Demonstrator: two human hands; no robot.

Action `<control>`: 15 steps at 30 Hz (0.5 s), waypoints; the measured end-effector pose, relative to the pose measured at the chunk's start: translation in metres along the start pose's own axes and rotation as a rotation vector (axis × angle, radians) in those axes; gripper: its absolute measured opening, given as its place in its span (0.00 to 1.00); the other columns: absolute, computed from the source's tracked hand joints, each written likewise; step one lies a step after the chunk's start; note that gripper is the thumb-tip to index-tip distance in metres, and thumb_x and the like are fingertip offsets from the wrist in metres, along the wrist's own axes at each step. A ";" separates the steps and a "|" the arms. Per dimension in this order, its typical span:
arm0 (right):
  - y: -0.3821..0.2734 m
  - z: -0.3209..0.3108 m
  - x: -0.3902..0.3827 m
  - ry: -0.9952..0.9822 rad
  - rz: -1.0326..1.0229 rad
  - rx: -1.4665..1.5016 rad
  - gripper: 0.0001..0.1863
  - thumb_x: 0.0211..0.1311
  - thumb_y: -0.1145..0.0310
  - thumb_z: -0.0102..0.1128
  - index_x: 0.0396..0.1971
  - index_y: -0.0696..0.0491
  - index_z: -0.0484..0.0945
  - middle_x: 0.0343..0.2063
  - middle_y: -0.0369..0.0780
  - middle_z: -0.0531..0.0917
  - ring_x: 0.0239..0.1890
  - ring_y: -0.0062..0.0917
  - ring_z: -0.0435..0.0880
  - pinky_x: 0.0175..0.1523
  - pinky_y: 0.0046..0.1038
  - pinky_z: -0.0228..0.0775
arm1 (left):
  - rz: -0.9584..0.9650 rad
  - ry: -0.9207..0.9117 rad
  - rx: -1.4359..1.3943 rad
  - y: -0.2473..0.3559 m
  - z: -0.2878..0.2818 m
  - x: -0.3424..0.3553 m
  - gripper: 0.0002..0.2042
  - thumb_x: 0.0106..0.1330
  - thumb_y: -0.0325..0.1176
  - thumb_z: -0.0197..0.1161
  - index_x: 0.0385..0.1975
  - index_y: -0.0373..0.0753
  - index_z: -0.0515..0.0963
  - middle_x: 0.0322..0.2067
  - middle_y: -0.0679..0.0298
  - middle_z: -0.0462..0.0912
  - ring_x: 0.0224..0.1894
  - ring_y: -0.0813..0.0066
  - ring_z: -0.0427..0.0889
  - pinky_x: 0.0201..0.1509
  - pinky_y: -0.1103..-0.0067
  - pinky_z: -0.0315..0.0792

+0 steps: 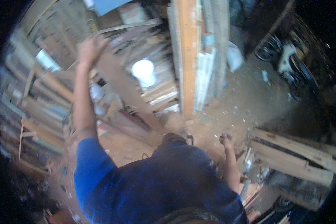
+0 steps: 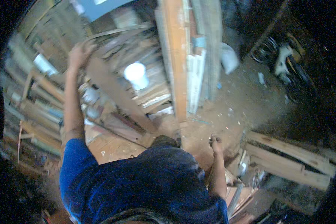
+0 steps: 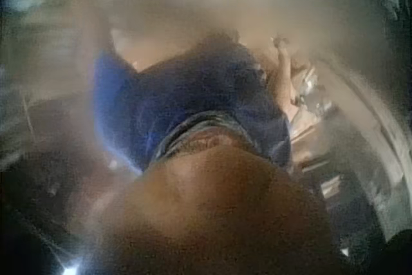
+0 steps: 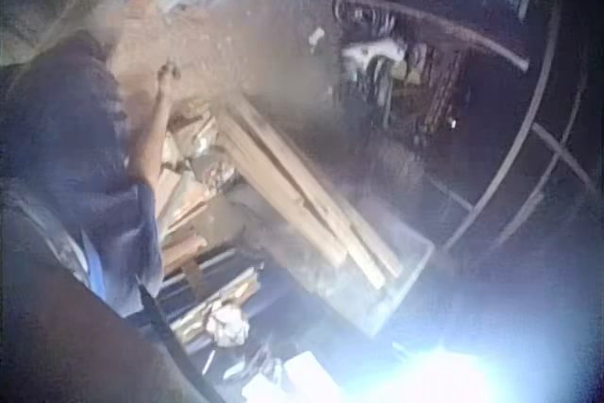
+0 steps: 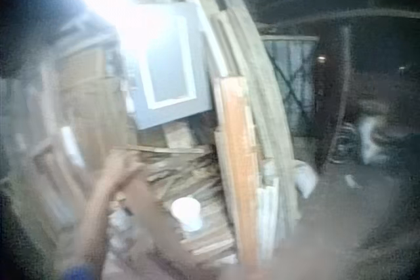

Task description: The person uses a circular saw to cut a long plank of wood into smaller pieces on a workbench. They measure the wood with a tape measure and mark it with a pencil before cutting. The person also uses a hammer to split a piece of wood and stacks the cut pieces.

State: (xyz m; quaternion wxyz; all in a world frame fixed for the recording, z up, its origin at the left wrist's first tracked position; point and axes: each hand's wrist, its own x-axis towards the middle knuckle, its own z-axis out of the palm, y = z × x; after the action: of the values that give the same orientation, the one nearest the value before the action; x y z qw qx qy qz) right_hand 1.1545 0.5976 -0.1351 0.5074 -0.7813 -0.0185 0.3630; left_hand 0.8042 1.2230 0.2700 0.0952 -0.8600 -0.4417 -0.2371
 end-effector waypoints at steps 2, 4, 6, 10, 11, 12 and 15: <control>0.063 -0.049 0.011 0.099 0.133 -0.067 0.21 0.71 0.52 0.61 0.42 0.59 0.80 0.29 0.41 0.84 0.29 0.26 0.85 0.30 0.29 0.77 | -0.138 -0.142 0.043 -0.032 0.030 0.017 0.32 0.68 0.62 0.60 0.64 0.45 0.76 0.59 0.45 0.79 0.61 0.45 0.77 0.66 0.58 0.69; 0.108 -0.081 0.020 0.191 0.197 -0.158 0.21 0.71 0.52 0.62 0.41 0.59 0.81 0.28 0.41 0.84 0.26 0.25 0.84 0.26 0.30 0.75 | -0.058 -0.016 0.052 -0.073 0.061 0.040 0.31 0.68 0.63 0.58 0.64 0.49 0.77 0.57 0.47 0.81 0.60 0.45 0.78 0.64 0.58 0.71; 0.127 -0.098 0.027 0.251 0.354 -0.163 0.20 0.69 0.54 0.65 0.38 0.59 0.82 0.27 0.42 0.85 0.24 0.28 0.83 0.25 0.33 0.76 | -0.059 0.016 0.128 -0.094 0.089 0.069 0.30 0.69 0.63 0.57 0.64 0.50 0.77 0.57 0.48 0.81 0.60 0.46 0.79 0.63 0.59 0.71; 0.101 -0.065 0.022 0.118 0.354 -0.402 0.19 0.67 0.55 0.66 0.39 0.60 0.83 0.27 0.42 0.85 0.25 0.28 0.83 0.27 0.32 0.77 | -0.129 -0.058 0.289 -0.105 0.102 0.090 0.30 0.71 0.61 0.55 0.64 0.49 0.76 0.59 0.49 0.80 0.60 0.47 0.79 0.62 0.60 0.72; 0.098 -0.069 0.031 0.059 0.276 -0.569 0.19 0.67 0.56 0.67 0.39 0.60 0.83 0.27 0.42 0.85 0.25 0.28 0.83 0.28 0.32 0.77 | -0.160 -0.110 0.277 -0.097 0.105 0.089 0.29 0.72 0.61 0.55 0.64 0.48 0.76 0.59 0.49 0.80 0.60 0.47 0.79 0.62 0.60 0.72; 0.100 -0.071 0.048 0.076 0.242 -0.472 0.19 0.67 0.55 0.66 0.40 0.60 0.83 0.27 0.42 0.84 0.25 0.27 0.83 0.29 0.31 0.77 | -0.120 -0.062 0.274 -0.101 0.109 0.086 0.29 0.72 0.60 0.55 0.64 0.47 0.76 0.59 0.49 0.80 0.59 0.47 0.79 0.61 0.60 0.72; 0.095 -0.080 0.102 0.102 0.240 -0.227 0.20 0.68 0.55 0.66 0.41 0.59 0.84 0.26 0.40 0.83 0.25 0.24 0.82 0.31 0.29 0.76 | 0.007 0.076 0.214 -0.101 0.123 0.082 0.28 0.72 0.57 0.58 0.61 0.42 0.78 0.58 0.50 0.81 0.58 0.47 0.80 0.60 0.61 0.73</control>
State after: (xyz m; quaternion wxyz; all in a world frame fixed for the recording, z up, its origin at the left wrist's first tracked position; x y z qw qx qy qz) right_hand 1.2440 0.5294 -0.2496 0.3692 -0.8476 0.0597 0.3764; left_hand 0.8032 1.3874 0.1989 0.2040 -0.8368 -0.4575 -0.2209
